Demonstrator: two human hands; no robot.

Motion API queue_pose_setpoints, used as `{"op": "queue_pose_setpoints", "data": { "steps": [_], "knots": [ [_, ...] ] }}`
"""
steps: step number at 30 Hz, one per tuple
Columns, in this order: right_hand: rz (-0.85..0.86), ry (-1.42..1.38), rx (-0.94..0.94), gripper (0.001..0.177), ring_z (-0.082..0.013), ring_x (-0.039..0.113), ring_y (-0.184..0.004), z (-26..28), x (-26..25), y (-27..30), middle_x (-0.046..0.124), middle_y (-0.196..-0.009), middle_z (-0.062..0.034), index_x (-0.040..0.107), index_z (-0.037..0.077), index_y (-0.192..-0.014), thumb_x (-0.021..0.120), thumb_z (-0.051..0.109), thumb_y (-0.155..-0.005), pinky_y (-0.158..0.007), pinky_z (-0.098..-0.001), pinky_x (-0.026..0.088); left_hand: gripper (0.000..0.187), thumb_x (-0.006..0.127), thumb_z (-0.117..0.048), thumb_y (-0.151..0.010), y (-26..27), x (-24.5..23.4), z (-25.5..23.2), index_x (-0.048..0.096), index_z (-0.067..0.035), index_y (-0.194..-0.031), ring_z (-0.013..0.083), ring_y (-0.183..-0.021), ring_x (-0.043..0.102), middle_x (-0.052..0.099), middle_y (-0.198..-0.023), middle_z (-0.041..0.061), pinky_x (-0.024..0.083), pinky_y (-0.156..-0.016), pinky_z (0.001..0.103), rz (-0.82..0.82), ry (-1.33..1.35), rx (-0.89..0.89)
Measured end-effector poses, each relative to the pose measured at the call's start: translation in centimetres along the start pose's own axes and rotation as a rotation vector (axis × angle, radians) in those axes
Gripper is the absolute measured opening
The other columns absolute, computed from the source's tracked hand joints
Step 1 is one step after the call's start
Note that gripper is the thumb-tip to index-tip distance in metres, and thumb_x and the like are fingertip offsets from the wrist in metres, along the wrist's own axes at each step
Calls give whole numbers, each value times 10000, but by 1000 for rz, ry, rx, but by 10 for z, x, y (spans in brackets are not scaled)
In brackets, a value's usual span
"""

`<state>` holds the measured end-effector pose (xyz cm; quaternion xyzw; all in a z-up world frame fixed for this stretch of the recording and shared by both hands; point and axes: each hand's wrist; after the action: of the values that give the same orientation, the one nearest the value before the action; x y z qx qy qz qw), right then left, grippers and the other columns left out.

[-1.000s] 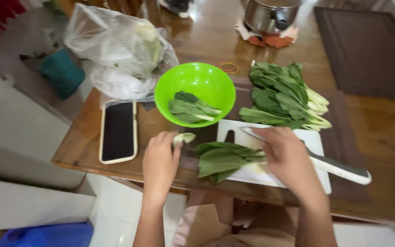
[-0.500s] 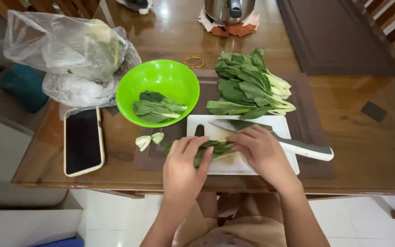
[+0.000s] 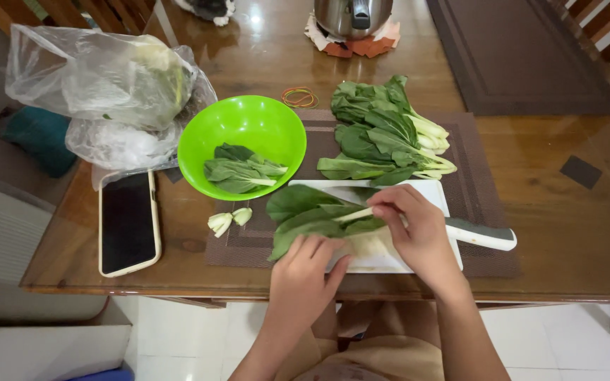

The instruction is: Cleaning and preparing green leafy vegetables on a cutting board at a dining table.

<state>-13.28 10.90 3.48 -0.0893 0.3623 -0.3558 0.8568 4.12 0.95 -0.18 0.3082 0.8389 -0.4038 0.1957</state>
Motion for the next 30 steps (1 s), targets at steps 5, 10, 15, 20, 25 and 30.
{"op": "queue_pose_setpoints", "data": {
  "steps": [5, 10, 15, 20, 25, 30],
  "knots": [
    [-8, 51, -21, 96, -255, 677, -827, 0, 1, -4, 696, -895, -100, 704, 43, -994, 710, 49, -898, -721, -352, 538, 423, 788, -266, -872, -2, 0, -3, 704, -75, -1240, 261, -821, 637, 639, -855, 48, 543, -663, 405, 61, -114, -81],
    [51, 189, -112, 90, -289, 643, -852, 1, -4, -2, 703, -863, -101, 719, 49, -951, 712, 43, -861, -735, -388, 513, 307, 857, -303, -698, -6, -13, 4, 760, -158, -949, 277, -880, 579, 595, -910, 37, 488, -668, 416, -11, -265, -40],
    [-112, 68, 58, 95, -192, 638, -721, -9, 3, -2, 704, -829, -92, 716, 23, -1019, 670, 76, -955, -668, -336, 514, 241, 869, -236, -685, -2, -11, 11, 746, -135, -866, 277, -933, 576, 601, -969, 26, 454, -732, 426, -27, -239, 7],
    [-182, -208, 347, 191, -132, 585, -611, -31, 6, 0, 657, -714, -90, 719, -19, -1046, 649, 157, -1026, -580, -293, 485, 252, 848, -157, -711, -3, -8, 7, 746, -134, -940, 277, -979, 583, 618, -1027, 33, 471, -779, 426, -93, -229, -1],
    [-254, -591, 462, 248, -132, 648, -665, -25, 7, 12, 699, -784, -73, 706, -43, -1061, 622, 188, -1026, -641, -276, 562, 491, 884, -218, -730, -16, -6, -10, 696, -88, -1165, 255, -863, 606, 660, -1043, 87, 530, -712, 390, -102, 98, -250],
    [-123, -604, 493, 252, -142, 687, -684, -19, 21, 27, 723, -793, -86, 717, -38, -1091, 653, 178, -978, -661, -287, 594, 512, 796, -173, -848, -26, 16, 6, 588, -19, -1289, 132, -793, 657, 720, -1027, 81, 557, -680, 279, -213, 565, -479]
  ]
}}
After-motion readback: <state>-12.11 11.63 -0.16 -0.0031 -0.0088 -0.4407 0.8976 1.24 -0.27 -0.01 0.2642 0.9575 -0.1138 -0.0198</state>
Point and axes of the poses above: each hand's wrist, its own y-axis away from the middle knuckle, its own x-axis out of the palm, z = x × y
